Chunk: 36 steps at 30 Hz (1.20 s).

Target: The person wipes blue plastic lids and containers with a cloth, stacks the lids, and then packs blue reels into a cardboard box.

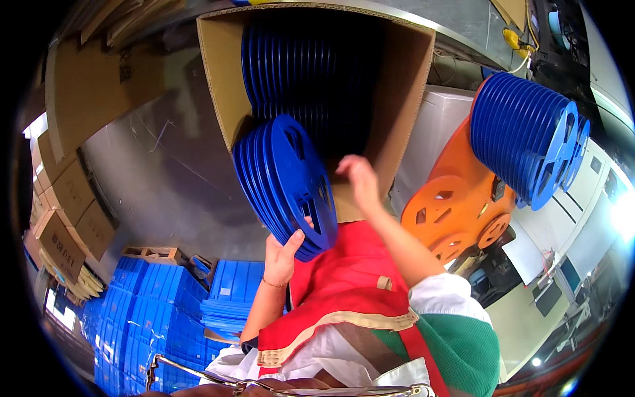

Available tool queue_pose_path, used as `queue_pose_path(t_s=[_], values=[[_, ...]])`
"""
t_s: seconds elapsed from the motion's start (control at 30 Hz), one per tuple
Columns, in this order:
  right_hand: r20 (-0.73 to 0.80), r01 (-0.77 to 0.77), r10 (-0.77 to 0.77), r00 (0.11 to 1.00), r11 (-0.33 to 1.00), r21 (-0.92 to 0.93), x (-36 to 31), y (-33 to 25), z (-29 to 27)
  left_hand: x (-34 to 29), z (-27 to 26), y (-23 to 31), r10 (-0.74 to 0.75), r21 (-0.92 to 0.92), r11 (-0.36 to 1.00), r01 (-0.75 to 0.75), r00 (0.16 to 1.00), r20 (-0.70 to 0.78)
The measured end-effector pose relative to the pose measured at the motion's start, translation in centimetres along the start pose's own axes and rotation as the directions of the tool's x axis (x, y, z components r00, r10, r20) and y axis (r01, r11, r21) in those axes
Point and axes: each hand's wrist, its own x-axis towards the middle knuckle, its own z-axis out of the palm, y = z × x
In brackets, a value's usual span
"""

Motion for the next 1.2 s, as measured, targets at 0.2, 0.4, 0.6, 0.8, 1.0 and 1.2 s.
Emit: queue_pose_path(t_s=[0.2,0.4,0.6,0.8,1.0,1.2], values=[[0.491,-0.154,0.218,0.843,0.974,-0.168,-7.2,-7.3,3.3,0.6,0.5,-1.1,-0.007,0.038,0.999,0.003,0.995,0.096],[0.513,-0.564,0.431,0.742,0.816,0.131,-7.5,-8.4,2.0,0.6,0.9,-0.3,-0.025,-0.031,0.999,0.031,0.987,0.158],[0.185,-0.303,0.259,0.948,0.914,0.272,-7.4,-6.2,0.2,0.5,2.8,0.3,-0.010,-0.035,0.999,0.014,0.992,0.124],[-0.073,-0.373,0.413,0.908,0.876,0.307,-6.2,-7.4,-2.7,0.3,2.2,0.1,-0.013,0.007,1.000,0.013,0.997,0.075],[-0.470,-0.097,0.091,0.878,0.995,0.012,-5.6,-5.7,-2.0,0.0,1.3,-0.6,-0.037,0.028,0.999,0.037,0.999,0.002],[-0.560,-0.008,-0.051,0.827,0.995,-0.103,-4.5,-4.8,0.1,-0.2,0.3,-0.5,-0.022,0.021,1.000,0.022,0.999,-0.027]])
